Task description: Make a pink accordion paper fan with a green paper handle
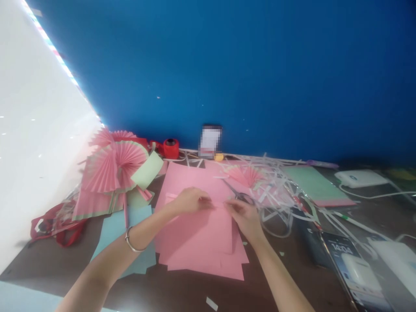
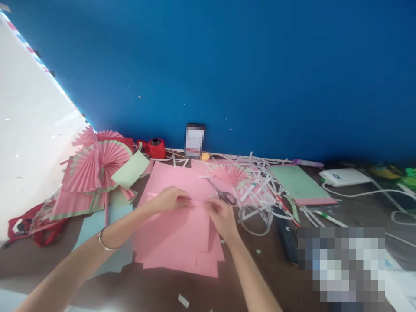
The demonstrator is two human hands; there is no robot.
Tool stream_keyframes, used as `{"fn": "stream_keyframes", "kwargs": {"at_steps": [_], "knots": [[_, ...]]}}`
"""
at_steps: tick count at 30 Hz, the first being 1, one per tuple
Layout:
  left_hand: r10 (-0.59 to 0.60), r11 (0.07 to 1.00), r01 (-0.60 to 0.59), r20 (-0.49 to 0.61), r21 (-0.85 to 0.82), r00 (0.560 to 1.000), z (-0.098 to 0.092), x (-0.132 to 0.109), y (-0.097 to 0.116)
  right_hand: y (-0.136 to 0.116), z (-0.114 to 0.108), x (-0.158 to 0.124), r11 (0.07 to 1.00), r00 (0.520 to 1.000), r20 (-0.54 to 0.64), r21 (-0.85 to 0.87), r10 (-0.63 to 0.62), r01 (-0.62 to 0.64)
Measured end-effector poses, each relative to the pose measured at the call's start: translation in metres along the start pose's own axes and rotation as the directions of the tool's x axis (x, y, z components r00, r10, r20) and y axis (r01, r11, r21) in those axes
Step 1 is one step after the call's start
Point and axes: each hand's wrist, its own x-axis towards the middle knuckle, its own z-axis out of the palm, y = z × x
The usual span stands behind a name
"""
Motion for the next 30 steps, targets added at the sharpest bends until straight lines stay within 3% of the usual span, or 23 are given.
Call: {"fn": "stream_keyframes", "kwargs": {"at_steps": [5,12,15,19,30], "knots": [[-0.085,0.965,0.107,0.098,-0.241,0.992,0.0,0.008,-0.001,0.002,-0.004,-0.001,0.999,1.0,0.006,-0.04,-0.023,0.023],[-0.066,0.932,0.11,0.137,-0.346,0.988,0.001,0.007,0.0,-0.005,0.001,-0.003,0.937,0.965,0.148,-0.246,-0.218,0.25],[-0.053,0.936,0.102,0.153,-0.336,0.987,-0.005,0.003,0.001,-0.011,0.002,-0.003,0.956,0.968,0.192,-0.215,-0.159,0.2],[-0.085,0.954,0.139,0.206,-0.265,0.975,-0.022,-0.004,-0.006,-0.008,-0.001,0.0,0.974,0.987,0.123,-0.188,-0.103,0.125],[-0.089,0.967,0.147,0.266,-0.206,0.96,-0.052,-0.025,-0.029,0.0,-0.009,0.004,0.978,0.993,0.11,-0.194,-0.052,0.073]]}}
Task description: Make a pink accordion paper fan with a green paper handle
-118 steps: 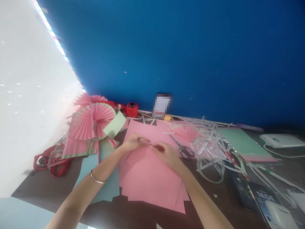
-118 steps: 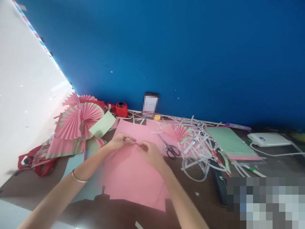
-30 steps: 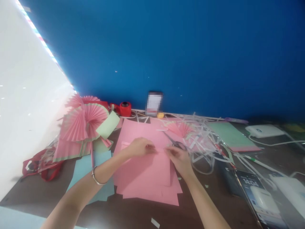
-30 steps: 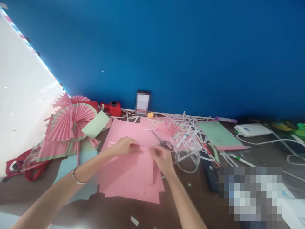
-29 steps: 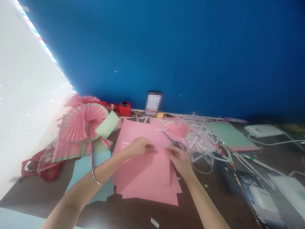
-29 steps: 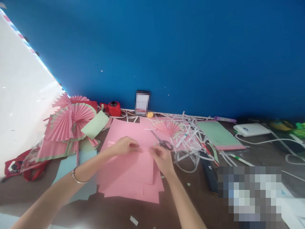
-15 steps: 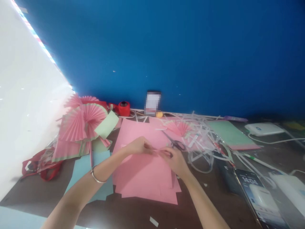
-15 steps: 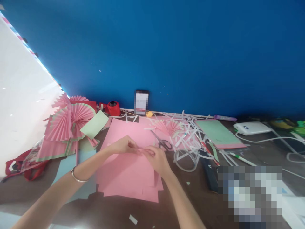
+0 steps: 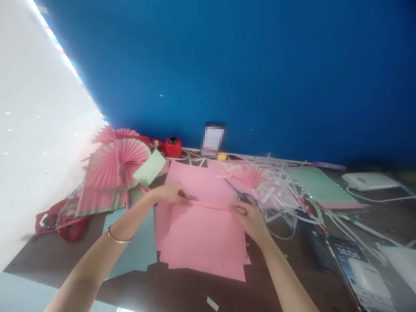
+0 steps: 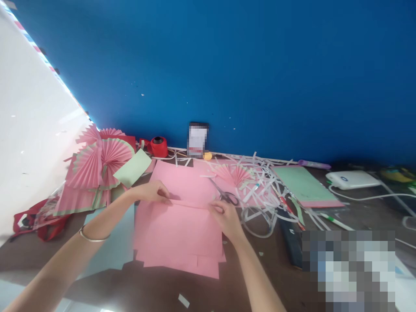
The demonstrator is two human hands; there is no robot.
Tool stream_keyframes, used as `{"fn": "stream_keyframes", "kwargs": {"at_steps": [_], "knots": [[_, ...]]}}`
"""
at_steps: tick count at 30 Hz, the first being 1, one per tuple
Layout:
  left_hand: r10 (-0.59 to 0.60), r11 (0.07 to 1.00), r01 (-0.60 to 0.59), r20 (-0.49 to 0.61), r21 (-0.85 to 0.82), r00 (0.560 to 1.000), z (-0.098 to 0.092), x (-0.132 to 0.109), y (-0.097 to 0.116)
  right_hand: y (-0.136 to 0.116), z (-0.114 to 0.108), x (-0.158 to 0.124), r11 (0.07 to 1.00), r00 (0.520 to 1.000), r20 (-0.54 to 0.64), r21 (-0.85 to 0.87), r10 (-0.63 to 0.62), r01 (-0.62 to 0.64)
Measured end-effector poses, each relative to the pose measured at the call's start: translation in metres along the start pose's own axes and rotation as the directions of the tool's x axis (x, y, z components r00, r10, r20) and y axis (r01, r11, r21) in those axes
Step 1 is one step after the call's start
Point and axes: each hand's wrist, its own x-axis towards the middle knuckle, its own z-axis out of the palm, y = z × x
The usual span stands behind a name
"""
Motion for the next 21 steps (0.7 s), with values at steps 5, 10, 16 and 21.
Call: {"fn": "stream_keyframes", "kwargs": {"at_steps": [5,10,16,21], "knots": [[-0.027,1.0,0.028,-0.071,0.011,0.997,-0.009,-0.01,-0.007,0.003,-0.004,0.001,1.0,1.0,0.012,-0.004,0.001,-0.001],[-0.101,0.995,0.101,0.005,0.004,0.995,-0.01,-0.012,-0.014,0.004,-0.004,0.001,1.0,0.999,0.015,-0.005,0.029,-0.029],[-0.137,0.98,0.144,0.057,-0.137,0.989,-0.012,-0.019,-0.022,0.008,-0.007,0.001,0.998,0.997,-0.023,0.005,0.07,-0.07],[-0.136,0.975,0.12,-0.074,-0.186,0.988,-0.007,-0.02,-0.022,0.007,-0.005,0.001,0.997,0.995,-0.058,0.03,0.078,-0.077]]}}
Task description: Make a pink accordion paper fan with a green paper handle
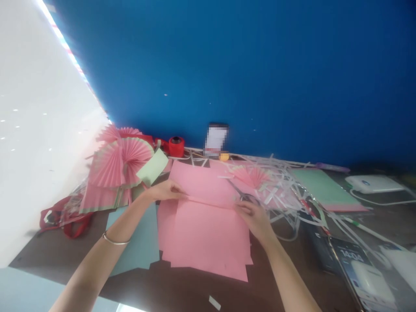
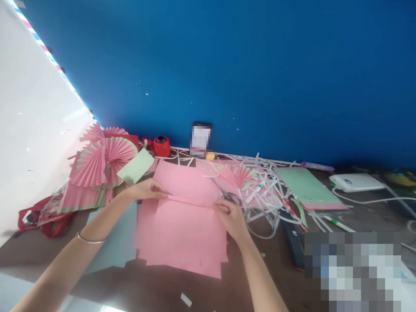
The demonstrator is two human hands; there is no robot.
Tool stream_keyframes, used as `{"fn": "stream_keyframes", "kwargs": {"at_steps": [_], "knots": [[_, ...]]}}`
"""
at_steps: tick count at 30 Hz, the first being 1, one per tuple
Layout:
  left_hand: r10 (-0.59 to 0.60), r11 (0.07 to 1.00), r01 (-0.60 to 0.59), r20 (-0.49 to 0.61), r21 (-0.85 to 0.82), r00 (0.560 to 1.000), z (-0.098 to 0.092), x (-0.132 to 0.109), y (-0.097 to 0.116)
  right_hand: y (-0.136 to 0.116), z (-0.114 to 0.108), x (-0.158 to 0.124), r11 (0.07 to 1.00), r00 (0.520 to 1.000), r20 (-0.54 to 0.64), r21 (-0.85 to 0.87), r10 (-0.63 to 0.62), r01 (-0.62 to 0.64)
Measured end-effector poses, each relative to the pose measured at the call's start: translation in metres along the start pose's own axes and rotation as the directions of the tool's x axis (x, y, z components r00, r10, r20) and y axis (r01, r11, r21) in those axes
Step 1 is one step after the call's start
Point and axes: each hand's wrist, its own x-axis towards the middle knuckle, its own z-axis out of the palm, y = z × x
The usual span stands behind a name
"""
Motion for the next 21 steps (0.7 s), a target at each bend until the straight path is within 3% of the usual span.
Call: {"fn": "stream_keyframes", "kwargs": {"at_steps": [7,10,15,18,21], "knots": [[0.02,0.999,-0.017,-0.076,0.041,0.997,-0.001,0.002,-0.01,-0.002,0.001,0.0,0.998,0.998,0.031,-0.043,-0.051,0.052],[0.016,0.999,-0.014,-0.083,0.034,0.996,-0.001,0.004,-0.013,0.001,0.0,0.0,0.98,0.988,0.046,-0.128,-0.145,0.149],[0.003,1.0,-0.002,-0.077,0.02,0.997,-0.001,0.006,-0.013,-0.015,0.006,0.0,0.827,0.924,0.101,-0.418,-0.368,0.376],[0.01,1.0,-0.011,-0.074,-0.016,0.997,0.0,0.007,-0.013,-0.034,0.014,0.005,0.823,0.91,0.273,-0.401,-0.313,0.403],[0.014,0.996,-0.028,-0.157,-0.085,0.987,0.003,0.009,-0.013,-0.045,0.021,0.014,0.92,0.919,0.348,-0.268,-0.185,0.287]]}}
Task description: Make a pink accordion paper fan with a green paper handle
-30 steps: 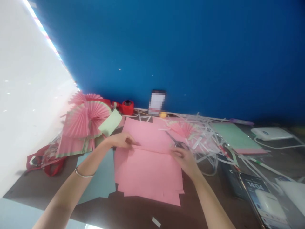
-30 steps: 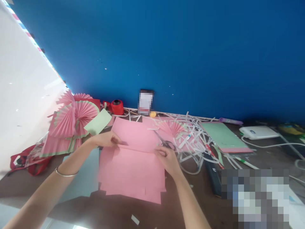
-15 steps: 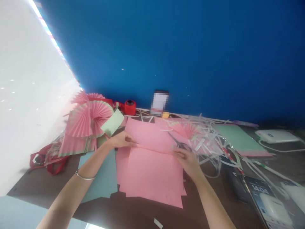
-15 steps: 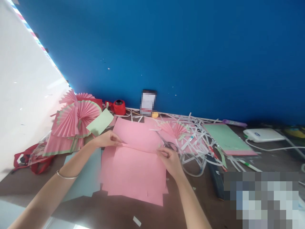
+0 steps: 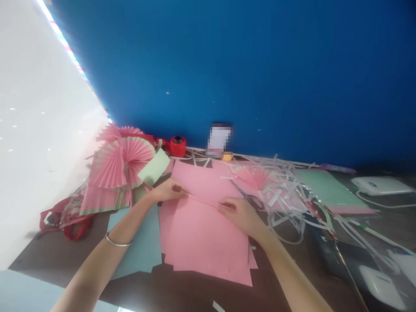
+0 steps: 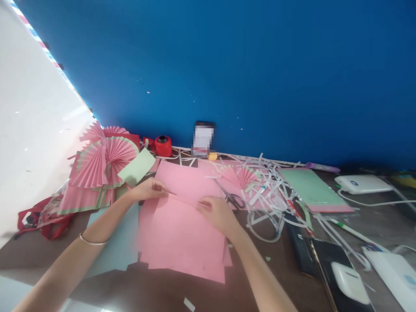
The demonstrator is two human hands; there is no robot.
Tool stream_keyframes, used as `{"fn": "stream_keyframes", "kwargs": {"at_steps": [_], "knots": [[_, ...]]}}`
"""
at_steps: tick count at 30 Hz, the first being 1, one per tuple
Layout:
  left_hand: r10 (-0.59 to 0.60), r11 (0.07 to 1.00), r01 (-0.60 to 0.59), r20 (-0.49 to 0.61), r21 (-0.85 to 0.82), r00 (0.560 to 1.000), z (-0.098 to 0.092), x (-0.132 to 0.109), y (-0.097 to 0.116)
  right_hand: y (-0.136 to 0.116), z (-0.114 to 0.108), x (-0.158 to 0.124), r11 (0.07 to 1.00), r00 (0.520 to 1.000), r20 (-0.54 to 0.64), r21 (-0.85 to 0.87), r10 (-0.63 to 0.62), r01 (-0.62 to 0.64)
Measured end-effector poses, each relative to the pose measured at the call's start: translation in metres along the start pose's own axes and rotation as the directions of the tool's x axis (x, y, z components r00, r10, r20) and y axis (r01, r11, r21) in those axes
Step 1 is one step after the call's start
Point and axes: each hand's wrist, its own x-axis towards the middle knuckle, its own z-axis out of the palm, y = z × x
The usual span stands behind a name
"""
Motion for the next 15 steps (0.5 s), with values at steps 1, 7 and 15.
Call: {"fn": "stream_keyframes", "kwargs": {"at_steps": [1,7,15], "knots": [[-0.003,1.0,0.002,-0.038,-0.03,0.999,0.001,0.001,0.0,-0.001,0.0,0.004,0.998,1.0,0.011,0.062,0.027,-0.028],[-0.015,0.993,0.005,-0.092,-0.114,0.996,0.004,0.004,-0.004,0.01,-0.003,0.012,0.956,0.985,0.124,0.255,0.12,-0.148],[-0.091,0.937,0.071,-0.041,-0.342,0.995,0.003,0.003,-0.011,0.024,-0.003,0.01,0.964,0.976,0.172,0.207,0.134,-0.169]]}}
